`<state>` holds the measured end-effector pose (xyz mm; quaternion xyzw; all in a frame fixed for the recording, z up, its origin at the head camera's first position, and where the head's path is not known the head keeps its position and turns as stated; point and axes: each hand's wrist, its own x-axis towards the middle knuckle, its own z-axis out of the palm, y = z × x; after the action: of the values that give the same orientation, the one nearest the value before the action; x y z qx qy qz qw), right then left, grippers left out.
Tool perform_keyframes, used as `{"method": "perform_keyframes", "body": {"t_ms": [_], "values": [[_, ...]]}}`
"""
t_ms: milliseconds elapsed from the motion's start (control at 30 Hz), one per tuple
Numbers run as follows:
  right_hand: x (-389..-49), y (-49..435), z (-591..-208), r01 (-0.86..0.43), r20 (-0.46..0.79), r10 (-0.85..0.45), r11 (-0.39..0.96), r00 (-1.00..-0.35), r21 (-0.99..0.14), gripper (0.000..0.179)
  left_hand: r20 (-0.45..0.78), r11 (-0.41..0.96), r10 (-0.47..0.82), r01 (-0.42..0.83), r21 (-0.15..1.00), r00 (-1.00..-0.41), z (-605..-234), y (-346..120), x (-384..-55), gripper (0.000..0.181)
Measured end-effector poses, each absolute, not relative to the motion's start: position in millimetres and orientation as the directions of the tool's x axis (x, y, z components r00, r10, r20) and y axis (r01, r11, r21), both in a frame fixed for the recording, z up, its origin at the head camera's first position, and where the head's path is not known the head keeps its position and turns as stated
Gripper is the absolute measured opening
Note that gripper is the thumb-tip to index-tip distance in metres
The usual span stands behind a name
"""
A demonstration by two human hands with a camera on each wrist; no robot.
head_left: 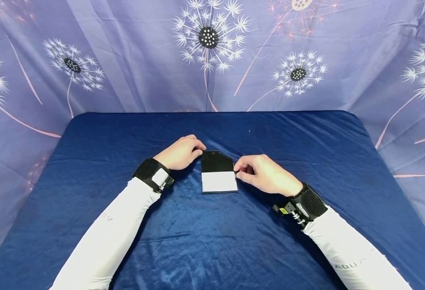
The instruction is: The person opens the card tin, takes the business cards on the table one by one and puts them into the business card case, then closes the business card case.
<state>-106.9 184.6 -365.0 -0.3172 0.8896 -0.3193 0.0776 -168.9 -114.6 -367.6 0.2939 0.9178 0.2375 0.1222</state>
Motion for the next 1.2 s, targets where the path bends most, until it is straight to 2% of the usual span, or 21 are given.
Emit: {"method": "perform_keyframes", "body": {"t_ms": [367,900,1200], "values": [[-107.8,185.7,-367.1,-0.495,0.054,-0.596,0.609,-0.801,-0.619,0.01,-0.044,0.732,0.563,0.473,0.49,-0.826,-372.2,-107.8,-172.9,0.018],[-111.7,187.3,-368.7,-0.424,0.029,-0.535,0.633,-0.844,-0.648,0.014,-0.002,0.685,0.517,0.412,0.601,-0.856,-368.7,-111.0,-163.2,0.014],[-114.0,185.1,-371.0,-0.414,0.066,-0.493,0.644,-0.868,-0.643,0.018,0.02,0.655,0.508,0.401,0.64,-0.861,-362.2,-112.1,-156.2,0.013]]}}
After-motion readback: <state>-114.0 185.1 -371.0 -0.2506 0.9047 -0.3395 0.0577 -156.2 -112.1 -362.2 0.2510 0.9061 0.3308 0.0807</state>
